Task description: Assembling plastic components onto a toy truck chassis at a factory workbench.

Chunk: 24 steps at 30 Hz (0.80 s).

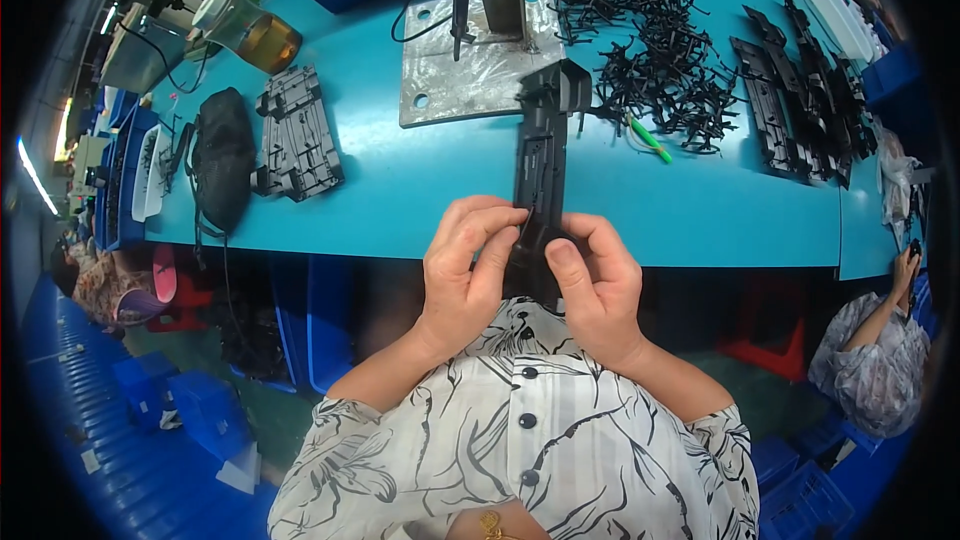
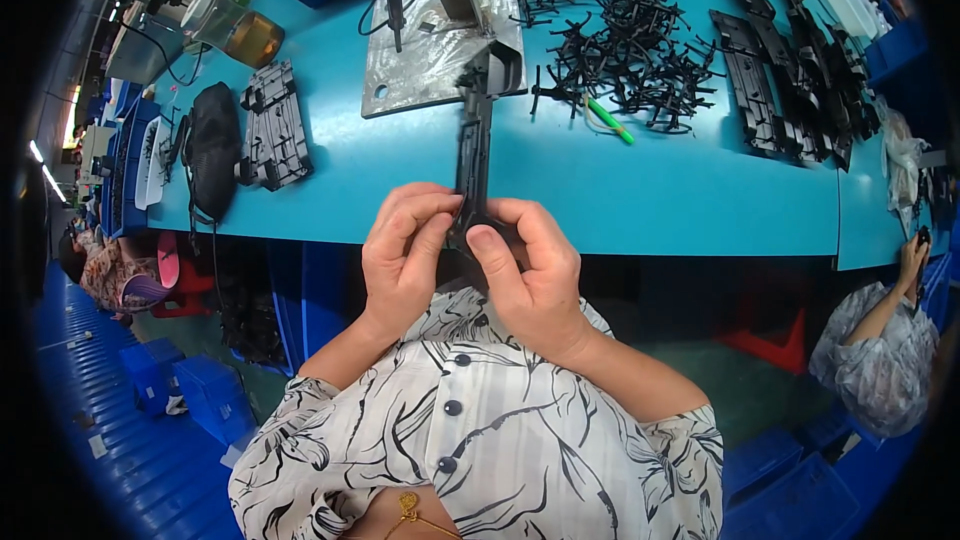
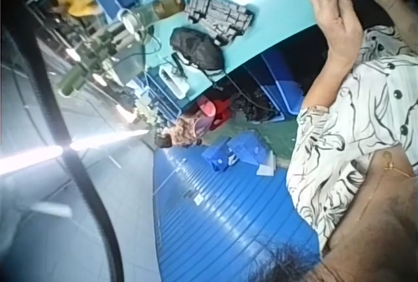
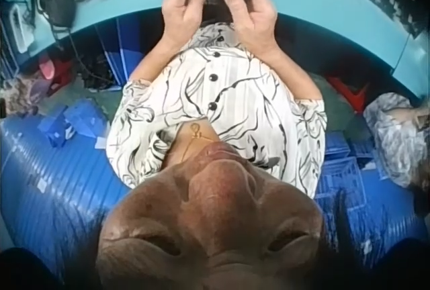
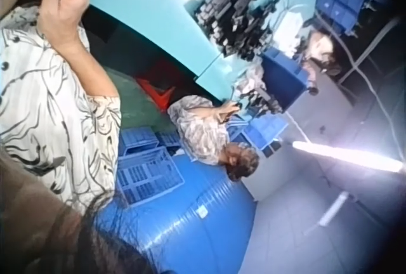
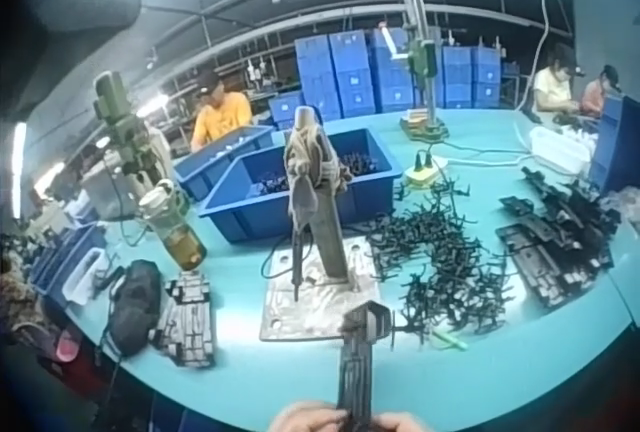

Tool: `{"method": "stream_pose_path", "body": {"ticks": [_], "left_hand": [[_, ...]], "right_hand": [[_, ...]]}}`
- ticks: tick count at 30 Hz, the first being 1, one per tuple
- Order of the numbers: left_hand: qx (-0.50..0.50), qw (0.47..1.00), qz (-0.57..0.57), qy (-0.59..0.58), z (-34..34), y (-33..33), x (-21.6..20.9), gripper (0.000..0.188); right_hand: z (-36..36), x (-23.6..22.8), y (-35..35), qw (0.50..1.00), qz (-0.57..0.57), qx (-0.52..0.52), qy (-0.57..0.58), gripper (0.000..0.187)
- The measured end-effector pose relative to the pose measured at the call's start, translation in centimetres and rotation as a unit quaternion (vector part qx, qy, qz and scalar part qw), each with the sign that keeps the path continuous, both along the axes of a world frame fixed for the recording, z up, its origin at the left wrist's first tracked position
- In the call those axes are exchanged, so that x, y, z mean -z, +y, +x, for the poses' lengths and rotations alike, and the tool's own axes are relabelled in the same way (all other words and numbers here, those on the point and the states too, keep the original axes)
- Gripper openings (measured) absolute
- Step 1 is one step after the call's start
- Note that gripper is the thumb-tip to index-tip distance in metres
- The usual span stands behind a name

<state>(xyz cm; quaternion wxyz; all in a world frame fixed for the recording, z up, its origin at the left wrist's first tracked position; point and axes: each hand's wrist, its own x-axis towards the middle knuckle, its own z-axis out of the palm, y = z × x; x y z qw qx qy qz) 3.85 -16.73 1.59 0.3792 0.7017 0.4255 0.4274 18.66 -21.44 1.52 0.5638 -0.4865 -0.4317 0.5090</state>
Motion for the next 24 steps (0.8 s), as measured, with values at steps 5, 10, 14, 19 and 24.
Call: {"method": "stream_pose_path", "body": {"ticks": [5, 10, 14, 19, 24], "left_hand": [[0.083, 0.965, -0.181, -0.171, -0.4, 0.3, -0.9, 0.023], [0.106, 0.961, -0.196, -0.163, 0.2, 0.0, -2.0, 0.030], [0.076, 0.870, -0.378, -0.306, -0.9, 1.2, -0.2, 0.035], [0.056, 0.808, -0.436, -0.392, -0.3, 2.1, -1.5, 0.032], [0.086, 0.790, -0.457, -0.399, -0.9, 2.9, -1.1, 0.036]], "right_hand": [[0.5, -1.0, 0.8, 1.000, 0.022, -0.007, -0.020, 0.029], [0.7, -1.1, 1.6, 0.999, -0.021, -0.033, 0.006, 0.033], [0.6, -1.3, 2.2, 0.979, -0.106, -0.032, 0.169, 0.029], [1.2, -0.4, 2.4, 0.978, -0.132, -0.012, 0.160, 0.021], [1.0, -0.3, 3.4, 0.972, -0.156, -0.022, 0.173, 0.021]]}}
